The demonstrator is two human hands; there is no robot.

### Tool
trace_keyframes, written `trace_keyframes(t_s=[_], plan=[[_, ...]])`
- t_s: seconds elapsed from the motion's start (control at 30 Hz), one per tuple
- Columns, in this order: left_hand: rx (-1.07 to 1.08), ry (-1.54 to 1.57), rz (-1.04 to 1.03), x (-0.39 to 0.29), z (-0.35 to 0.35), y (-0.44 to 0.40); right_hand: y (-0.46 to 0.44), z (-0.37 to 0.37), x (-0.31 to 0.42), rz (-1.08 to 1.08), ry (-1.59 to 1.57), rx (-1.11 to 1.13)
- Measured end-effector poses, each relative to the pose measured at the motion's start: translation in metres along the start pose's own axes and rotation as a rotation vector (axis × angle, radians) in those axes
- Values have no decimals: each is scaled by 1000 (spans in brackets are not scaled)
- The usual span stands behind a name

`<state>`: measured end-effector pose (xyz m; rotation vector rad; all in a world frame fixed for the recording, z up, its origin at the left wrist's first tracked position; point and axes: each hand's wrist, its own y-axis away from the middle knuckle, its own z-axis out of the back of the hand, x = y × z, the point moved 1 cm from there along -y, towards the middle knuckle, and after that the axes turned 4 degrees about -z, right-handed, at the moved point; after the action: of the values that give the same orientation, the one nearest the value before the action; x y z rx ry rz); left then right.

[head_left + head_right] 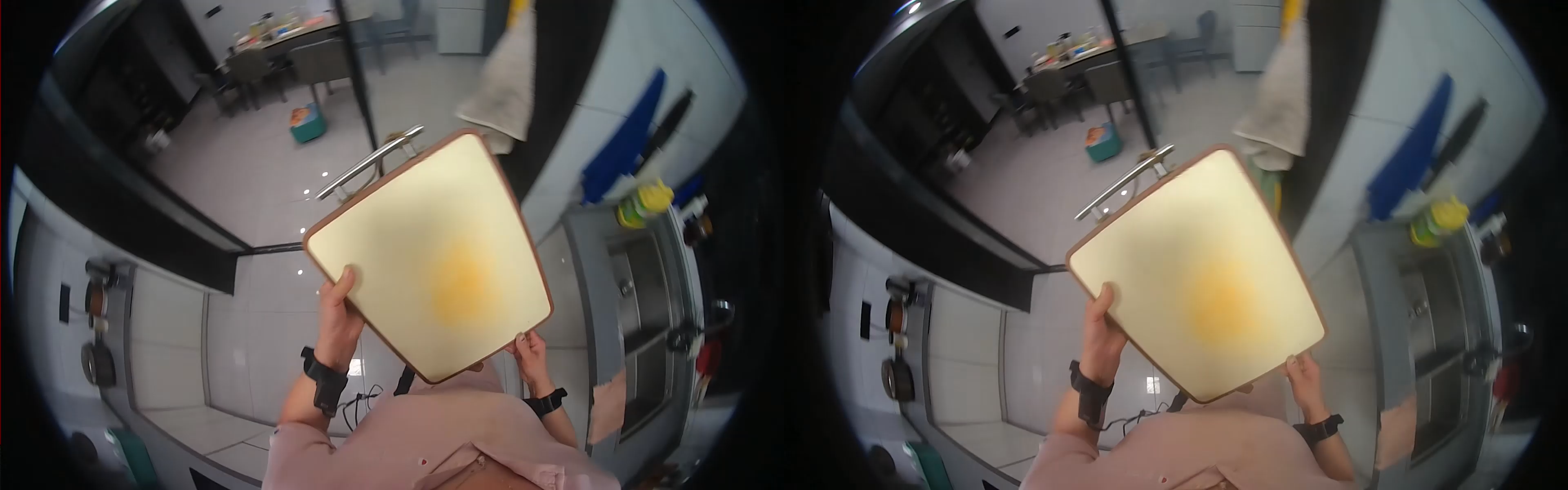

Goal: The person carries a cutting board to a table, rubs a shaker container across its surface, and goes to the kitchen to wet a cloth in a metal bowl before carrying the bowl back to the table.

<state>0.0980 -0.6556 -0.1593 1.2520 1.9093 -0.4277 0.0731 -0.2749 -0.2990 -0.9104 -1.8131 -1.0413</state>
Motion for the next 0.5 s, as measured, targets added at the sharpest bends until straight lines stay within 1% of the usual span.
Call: trace_keyframes(t_s=[0.07,0.1,0.13,0.17,0.23,0.27,0.33,0.37,0.43,0.47,0.5], plan=[[-150,102,-105,-27,46,4,-47,-34,1,-73,25,134],[-223,149,-153,-38,67,5,-72,-69,16,-94,28,177],[-252,169,-201,-33,64,26,-77,-75,29,-119,11,222],[-316,202,-243,-48,94,17,-109,-113,27,-160,-13,327],[-428,244,-337,-68,121,8,-155,-161,27,-228,-87,540],[-475,274,-364,-78,133,1,-168,-186,25,-244,4,627],[-496,317,-440,-100,151,-13,-196,-237,24,-259,189,799],[-509,334,-477,-107,155,-22,-216,-254,22,-270,164,835],[-622,288,-524,-138,161,-48,-263,-311,31,-314,124,902],[-656,234,-542,-153,161,-62,-286,-338,36,-237,131,911],[-678,174,-561,-168,164,-76,-307,-356,28,-309,102,902]])
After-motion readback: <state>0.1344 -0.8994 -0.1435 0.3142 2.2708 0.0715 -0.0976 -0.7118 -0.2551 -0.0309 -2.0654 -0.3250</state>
